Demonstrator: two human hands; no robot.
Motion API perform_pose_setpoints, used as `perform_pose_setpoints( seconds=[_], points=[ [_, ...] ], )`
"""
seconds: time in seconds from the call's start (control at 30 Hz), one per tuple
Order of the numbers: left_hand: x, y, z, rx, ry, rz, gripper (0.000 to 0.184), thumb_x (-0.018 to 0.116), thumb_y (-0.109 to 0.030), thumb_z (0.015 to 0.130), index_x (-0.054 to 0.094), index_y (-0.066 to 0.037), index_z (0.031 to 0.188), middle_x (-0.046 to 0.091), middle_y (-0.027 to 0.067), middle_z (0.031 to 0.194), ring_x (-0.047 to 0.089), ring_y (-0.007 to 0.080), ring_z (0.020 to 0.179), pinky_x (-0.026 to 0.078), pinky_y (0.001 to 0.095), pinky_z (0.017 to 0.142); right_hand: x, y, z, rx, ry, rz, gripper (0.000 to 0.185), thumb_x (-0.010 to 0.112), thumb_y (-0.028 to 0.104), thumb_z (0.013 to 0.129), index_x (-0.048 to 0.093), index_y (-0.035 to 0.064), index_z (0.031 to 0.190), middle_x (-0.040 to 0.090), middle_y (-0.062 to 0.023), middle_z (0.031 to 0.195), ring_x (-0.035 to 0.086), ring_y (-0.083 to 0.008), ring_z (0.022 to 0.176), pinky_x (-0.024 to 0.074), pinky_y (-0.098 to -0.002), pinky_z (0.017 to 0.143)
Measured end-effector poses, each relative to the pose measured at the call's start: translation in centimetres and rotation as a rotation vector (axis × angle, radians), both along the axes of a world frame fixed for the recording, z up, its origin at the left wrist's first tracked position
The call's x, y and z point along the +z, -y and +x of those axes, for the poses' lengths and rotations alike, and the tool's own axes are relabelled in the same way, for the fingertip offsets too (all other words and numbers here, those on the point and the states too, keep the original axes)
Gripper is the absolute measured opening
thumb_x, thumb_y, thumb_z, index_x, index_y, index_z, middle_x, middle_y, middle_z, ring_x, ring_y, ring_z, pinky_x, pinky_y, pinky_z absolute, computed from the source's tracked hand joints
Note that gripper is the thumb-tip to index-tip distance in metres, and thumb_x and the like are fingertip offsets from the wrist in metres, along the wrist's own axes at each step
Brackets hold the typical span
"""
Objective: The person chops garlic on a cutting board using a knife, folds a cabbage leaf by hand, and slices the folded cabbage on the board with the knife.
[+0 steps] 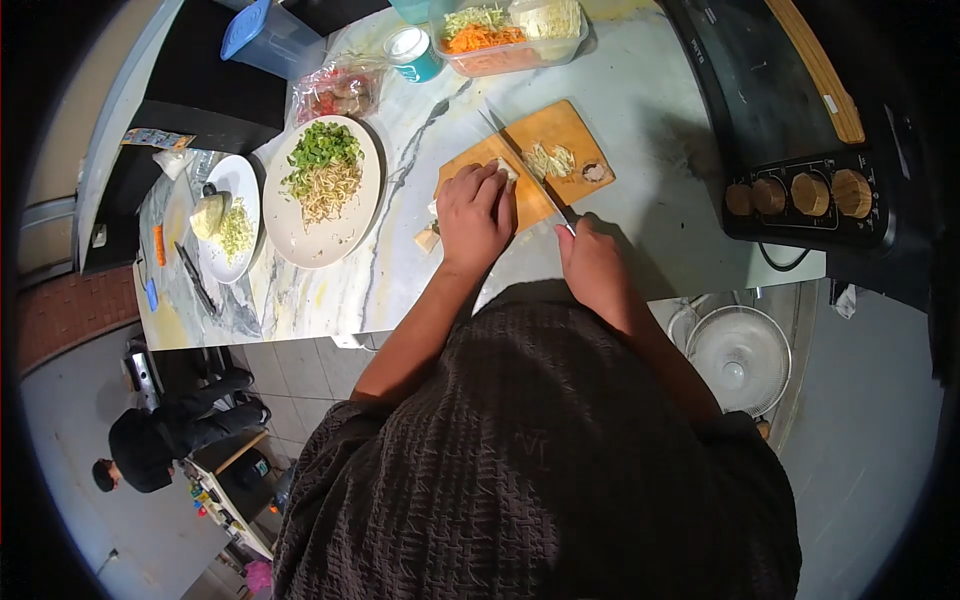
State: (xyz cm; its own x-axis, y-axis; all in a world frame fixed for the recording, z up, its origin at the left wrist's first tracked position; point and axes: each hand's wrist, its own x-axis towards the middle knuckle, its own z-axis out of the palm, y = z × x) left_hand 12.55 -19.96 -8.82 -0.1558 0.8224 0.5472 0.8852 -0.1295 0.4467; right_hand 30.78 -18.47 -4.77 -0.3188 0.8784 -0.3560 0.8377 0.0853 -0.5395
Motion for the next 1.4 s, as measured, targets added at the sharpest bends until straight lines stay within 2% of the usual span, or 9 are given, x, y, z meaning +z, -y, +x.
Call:
perform_pose_setpoints(
  seconds=[0.33, 0.5, 0.73, 0.83, 1.0, 1.1, 1.23, 1.4],
  points=[
    [0.3, 0.0, 0.1, 0.003, -0.005, 0.004, 0.014, 0.069, -0.006, 0.081, 0.067, -0.002, 0.095, 0.069, 0.0114, 0.103, 0.064, 0.0309, 0.097, 0.048, 0.0413, 0.082, 0.8, -0.1, 0.4, -0.007, 0.012, 0.014, 0.039, 0.051, 0.038, 0.100, 0.058, -0.0004, 0.096, 0.067, -0.0276, 0.082, 0.064, -0.0487, 0.082, 0.0512, -0.0561, 0.073],
    [-0.1, 0.0, 0.1, 0.007, -0.015, 0.014, 0.014, 0.069, -0.007, 0.080, 0.068, -0.003, 0.094, 0.069, 0.0105, 0.103, 0.063, 0.0294, 0.098, 0.046, 0.0407, 0.081, 0.7, -0.4, 0.8, 0.015, -0.035, 0.134, 0.037, 0.054, 0.039, 0.098, 0.059, 0.0023, 0.091, 0.066, -0.0231, 0.074, 0.065, -0.0453, 0.075, 0.0511, -0.0546, 0.068],
    [0.3, 0.0, 0.3, 0.039, 0.038, -0.015, 0.013, 0.070, -0.007, 0.080, 0.067, -0.003, 0.092, 0.069, 0.0112, 0.103, 0.063, 0.0301, 0.098, 0.046, 0.0416, 0.081, 0.8, -0.7, 1.0, -0.005, -0.092, 0.168, 0.037, 0.057, 0.039, 0.096, 0.059, 0.0038, 0.087, 0.065, -0.0222, 0.069, 0.065, -0.0452, 0.071, 0.0506, -0.0541, 0.064],
    [0.0, 0.0, 0.0, -0.007, 0.011, 0.006, 0.013, 0.070, -0.006, 0.079, 0.066, -0.002, 0.091, 0.069, 0.0114, 0.102, 0.063, 0.0304, 0.098, 0.046, 0.0416, 0.081, 0.3, -0.5, 0.8, -0.015, -0.128, 0.171, 0.037, 0.055, 0.039, 0.097, 0.059, 0.0036, 0.088, 0.065, -0.0225, 0.069, 0.064, -0.0464, 0.070, 0.0507, -0.0548, 0.065],
    [0.0, 0.0, 0.3, 0.011, 0.005, 0.004, 0.013, 0.071, -0.005, 0.078, 0.066, -0.001, 0.089, 0.069, 0.0114, 0.102, 0.063, 0.0306, 0.098, 0.047, 0.0416, 0.082, 1.0, -0.7, 0.0, 0.022, -0.054, 0.071, 0.041, 0.050, 0.041, 0.099, 0.059, 0.0016, 0.095, 0.066, -0.0281, 0.080, 0.064, -0.0483, 0.081, 0.0505, -0.0566, 0.073],
    [0.0, 0.1, 0.3, 0.012, 0.002, 0.002, 0.013, 0.072, -0.005, 0.078, 0.066, -0.001, 0.089, 0.069, 0.0113, 0.103, 0.063, 0.0306, 0.098, 0.047, 0.0416, 0.081, 1.4, -0.7, -0.3, 0.023, -0.100, -0.010, 0.043, 0.048, 0.041, 0.100, 0.060, -0.0003, 0.097, 0.066, -0.0297, 0.084, 0.064, -0.0489, 0.085, 0.0499, -0.0566, 0.076],
    [0.0, 0.0, 0.1, -0.005, -0.009, 0.018, 0.014, 0.072, -0.005, 0.077, 0.066, -0.001, 0.090, 0.068, 0.0115, 0.102, 0.063, 0.0308, 0.098, 0.047, 0.0416, 0.080, 1.4, -0.5, -0.6, 0.006, -0.112, 0.002, 0.039, 0.051, 0.038, 0.100, 0.059, 0.0001, 0.091, 0.066, -0.0271, 0.084, 0.060, -0.0495, 0.082, 0.0475, -0.0558, 0.074],
    [0.0, 0.1, 0.0, -0.002, -0.013, 0.016, 0.014, 0.072, -0.005, 0.078, 0.066, -0.001, 0.090, 0.068, 0.0115, 0.103, 0.063, 0.0309, 0.098, 0.047, 0.0420, 0.080, 1.6, -0.7, -0.7, 0.052, -0.091, -0.017, 0.045, 0.047, 0.040, 0.101, 0.059, -0.0032, 0.098, 0.066, -0.0299, 0.085, 0.063, -0.0502, 0.088, 0.0492, -0.0566, 0.080]
  ],
)
